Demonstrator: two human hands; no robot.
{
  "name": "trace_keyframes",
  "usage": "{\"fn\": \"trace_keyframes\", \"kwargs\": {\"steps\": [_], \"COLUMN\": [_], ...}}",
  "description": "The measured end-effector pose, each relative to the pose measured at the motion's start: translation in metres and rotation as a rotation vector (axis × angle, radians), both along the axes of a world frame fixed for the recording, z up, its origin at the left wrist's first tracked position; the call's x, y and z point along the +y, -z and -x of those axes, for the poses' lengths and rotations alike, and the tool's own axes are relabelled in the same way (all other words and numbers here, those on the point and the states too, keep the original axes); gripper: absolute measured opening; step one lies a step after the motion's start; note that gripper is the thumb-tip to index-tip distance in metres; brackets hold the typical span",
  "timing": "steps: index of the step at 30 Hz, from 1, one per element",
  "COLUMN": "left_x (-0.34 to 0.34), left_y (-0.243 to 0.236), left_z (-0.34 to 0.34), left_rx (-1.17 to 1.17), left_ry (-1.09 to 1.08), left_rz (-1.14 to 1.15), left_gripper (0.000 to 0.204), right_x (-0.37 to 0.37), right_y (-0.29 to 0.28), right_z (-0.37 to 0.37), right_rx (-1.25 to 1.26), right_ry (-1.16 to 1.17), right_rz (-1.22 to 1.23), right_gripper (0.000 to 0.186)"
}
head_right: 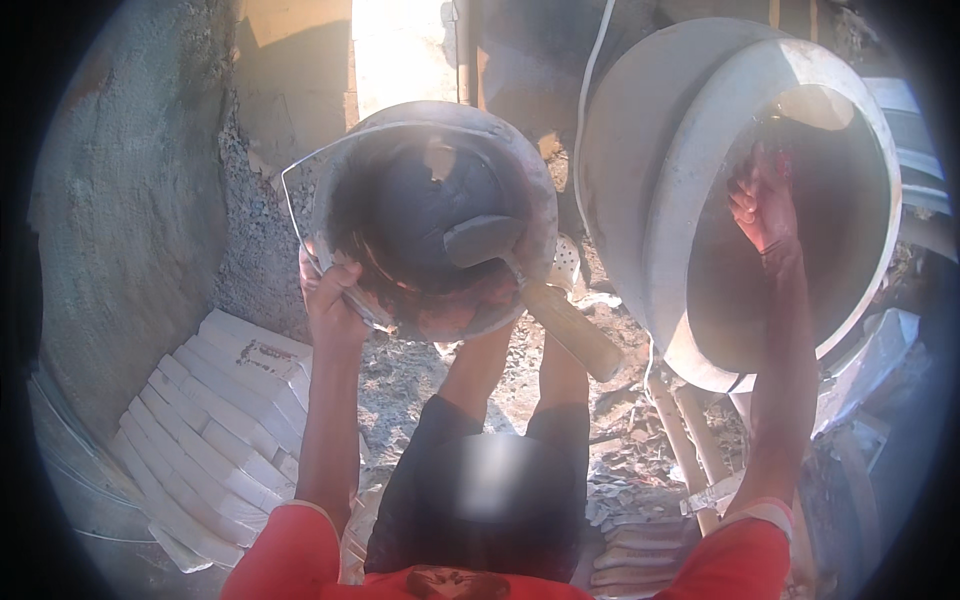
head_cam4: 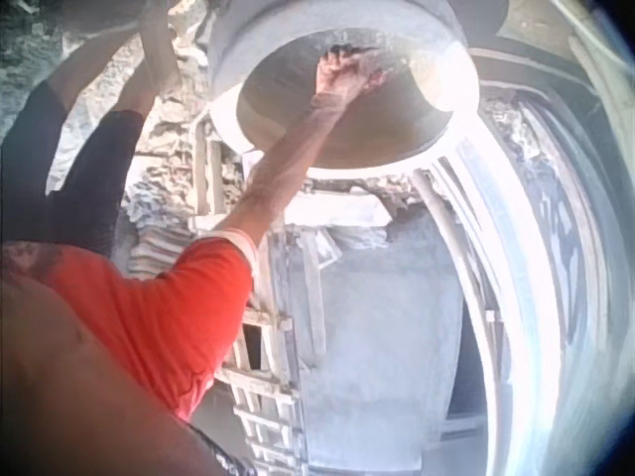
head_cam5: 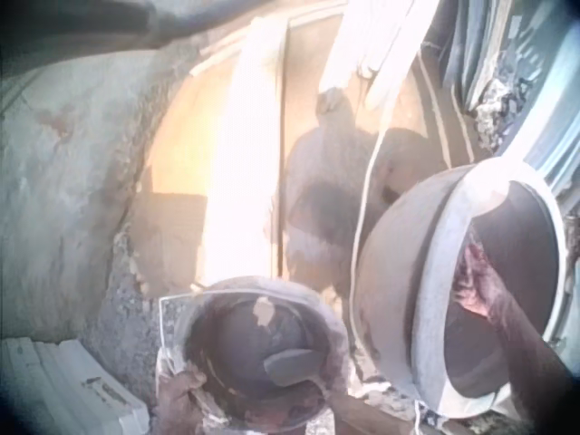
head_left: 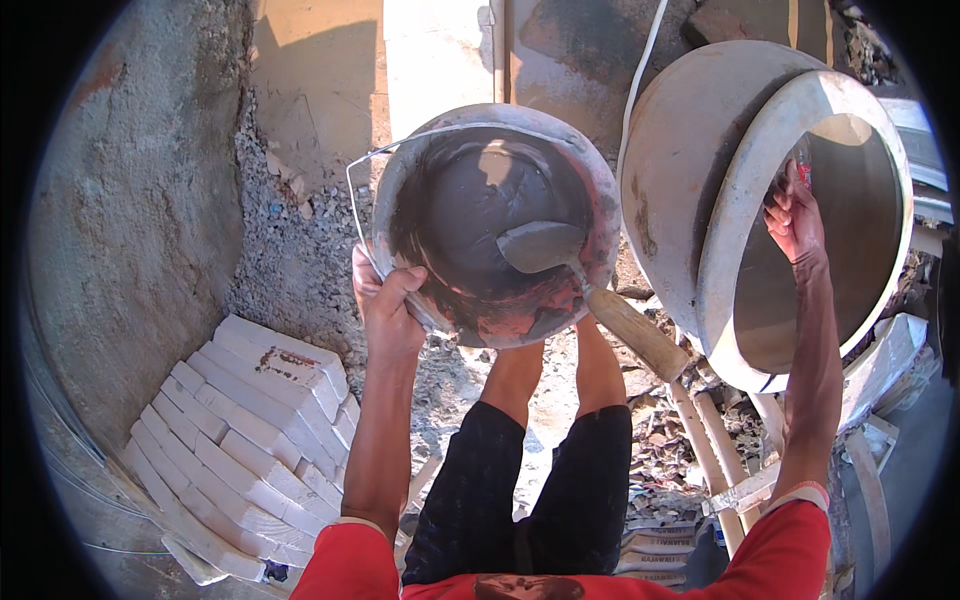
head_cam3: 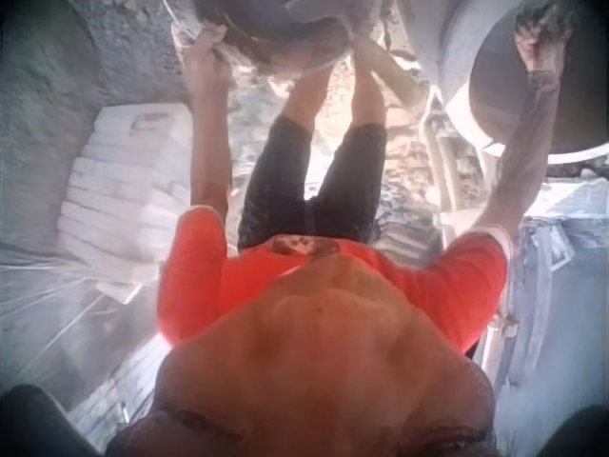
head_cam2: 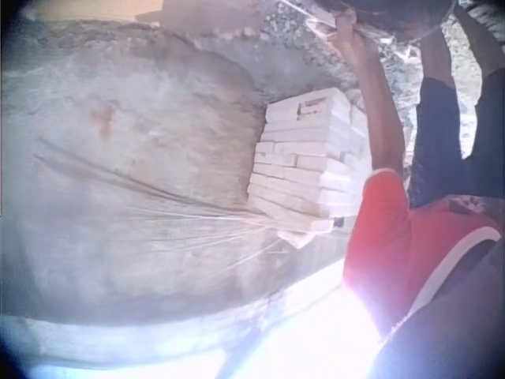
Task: The person places bricks onto a low wall, applies mortar with a trowel, and uses a hammer to adjust brick positions. The person also retrieves a bucket of water, mixes it with a trowel, and handles white foam blocks.
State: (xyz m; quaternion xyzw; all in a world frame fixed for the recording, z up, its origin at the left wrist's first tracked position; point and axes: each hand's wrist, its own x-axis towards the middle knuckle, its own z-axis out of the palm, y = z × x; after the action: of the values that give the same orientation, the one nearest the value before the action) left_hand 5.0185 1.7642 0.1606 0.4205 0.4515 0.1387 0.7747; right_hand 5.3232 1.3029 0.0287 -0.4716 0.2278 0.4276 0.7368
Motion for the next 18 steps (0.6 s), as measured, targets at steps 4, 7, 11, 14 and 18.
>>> {"fn": "trace_keyframes", "kwargs": {"steps": [4, 7, 11, 14, 18], "left_x": [0.003, 0.0, -0.004, 0.0, 0.005], "left_y": [-0.028, -0.041, -0.051, -0.048, -0.03], "left_z": [-0.015, -0.028, -0.04, -0.041, -0.034], "left_rx": [-0.086, -0.088, -0.121, -0.12, -0.177], "left_ry": [0.007, 0.003, -0.017, 0.025, 0.01], "left_rz": [0.066, 0.054, 0.053, 0.102, 0.139], "left_gripper": [0.048, 0.052, 0.056, 0.057, 0.045], "right_x": [0.082, 0.151, 0.226, 0.243, 0.199], "right_y": [-0.178, -0.252, -0.285, -0.284, -0.253], "right_z": [0.003, 0.027, 0.07, 0.085, 0.068], "right_rx": [-0.154, -0.206, -0.298, -0.465, -0.622], "right_ry": [0.034, -0.184, -0.489, -0.622, -0.293], "right_rz": [0.031, 0.031, -0.023, 0.01, 0.155], "right_gripper": [0.032, 0.039, 0.046, 0.049, 0.046]}}
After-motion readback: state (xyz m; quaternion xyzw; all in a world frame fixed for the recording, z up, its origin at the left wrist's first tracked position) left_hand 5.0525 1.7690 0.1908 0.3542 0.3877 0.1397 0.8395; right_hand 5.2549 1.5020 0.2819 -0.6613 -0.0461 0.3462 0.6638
